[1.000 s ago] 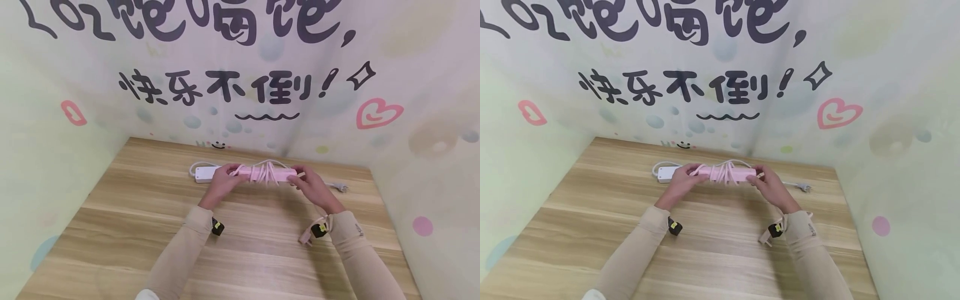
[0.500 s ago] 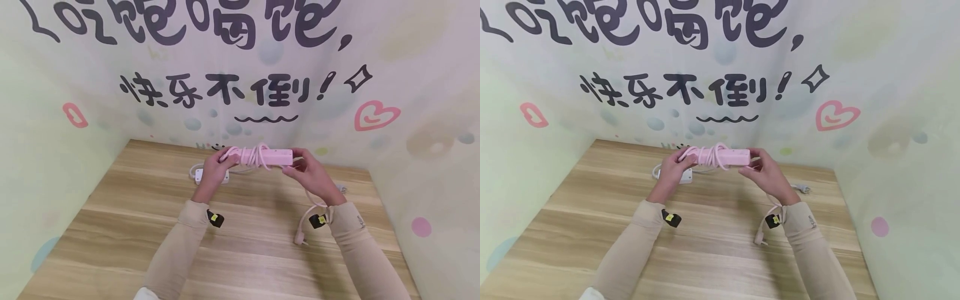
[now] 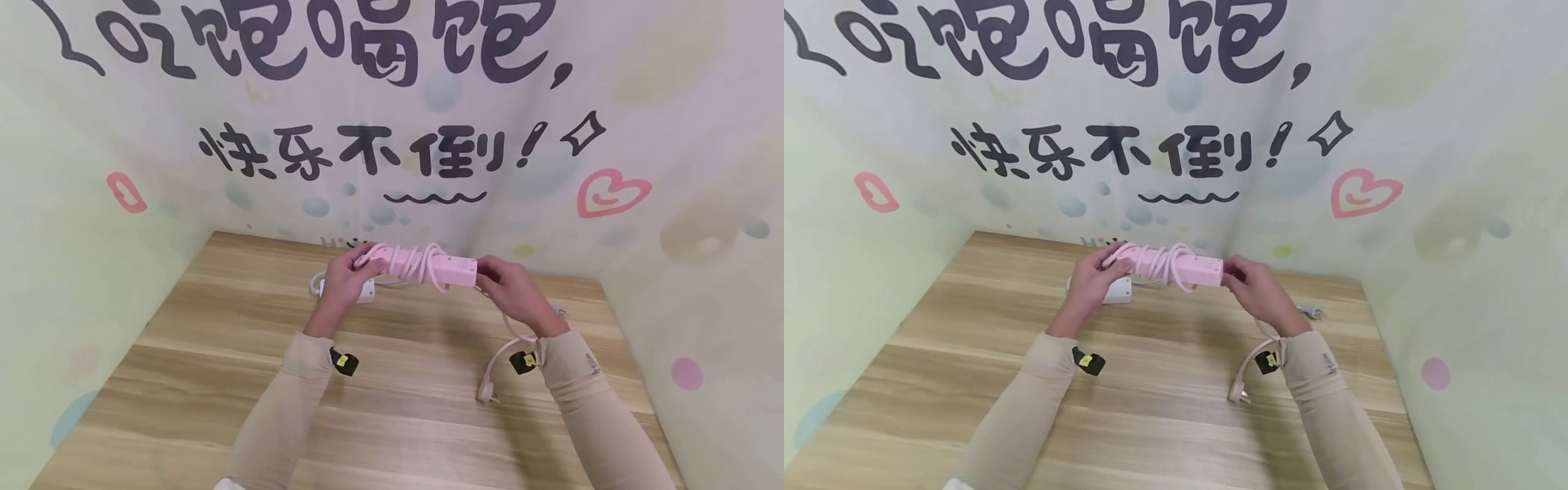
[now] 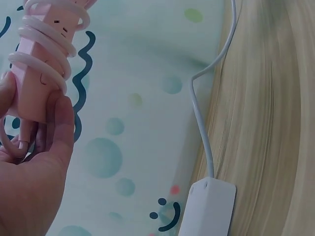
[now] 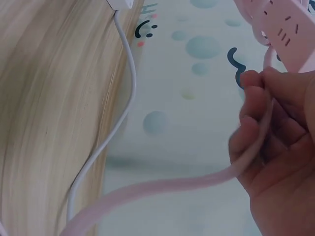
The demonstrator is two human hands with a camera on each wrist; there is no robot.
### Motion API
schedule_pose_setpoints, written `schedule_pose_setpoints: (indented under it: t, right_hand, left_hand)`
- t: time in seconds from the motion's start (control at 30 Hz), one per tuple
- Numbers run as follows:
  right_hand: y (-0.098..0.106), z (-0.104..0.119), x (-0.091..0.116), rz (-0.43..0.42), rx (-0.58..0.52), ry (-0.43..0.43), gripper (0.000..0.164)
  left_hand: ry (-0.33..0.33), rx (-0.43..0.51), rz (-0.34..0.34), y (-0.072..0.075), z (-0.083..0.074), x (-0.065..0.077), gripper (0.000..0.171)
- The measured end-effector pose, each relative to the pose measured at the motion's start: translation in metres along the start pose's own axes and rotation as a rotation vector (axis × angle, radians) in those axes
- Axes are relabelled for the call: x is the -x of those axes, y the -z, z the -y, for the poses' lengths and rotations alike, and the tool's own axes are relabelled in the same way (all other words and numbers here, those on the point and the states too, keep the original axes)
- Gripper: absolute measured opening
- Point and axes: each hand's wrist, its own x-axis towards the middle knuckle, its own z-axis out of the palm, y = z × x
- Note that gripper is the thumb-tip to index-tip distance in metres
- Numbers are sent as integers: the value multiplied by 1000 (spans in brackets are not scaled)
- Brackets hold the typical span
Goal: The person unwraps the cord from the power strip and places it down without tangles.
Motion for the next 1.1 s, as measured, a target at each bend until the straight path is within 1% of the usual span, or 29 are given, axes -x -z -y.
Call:
schedule_pose_setpoints:
  t: [0.13, 0.2, 0.4, 0.53, 0.67, 0.87, 0.97, 1.1]
  right_hand:
    - [8, 5, -2, -64, 32, 60, 17]
    - [12, 8, -3, -88, 56, 70, 15]
    - [19, 14, -3, -72, 83, 49, 17]
    - [20, 18, -4, -81, 118, 35, 17]
    - [20, 23, -4, -103, 161, 40, 17]
    - [21, 36, 0, -120, 193, 59, 16]
    - [21, 42, 3, -110, 191, 69, 17]
    - [19, 49, 7, -67, 176, 90, 15]
  left_hand:
    - [-43, -16, 26, -1, -4, 3, 42]
    - [-56, -19, 35, -1, -5, 4, 42]
    - [-54, -29, 33, 1, -2, 7, 45]
    - [-61, -36, 32, 2, 0, 8, 48]
    - [-54, -54, 10, 3, 2, 9, 46]
    - [-32, -72, -28, 3, 3, 11, 44]
    - [-16, -67, -53, 3, 4, 11, 44]
    - [10, -48, -84, 3, 6, 12, 42]
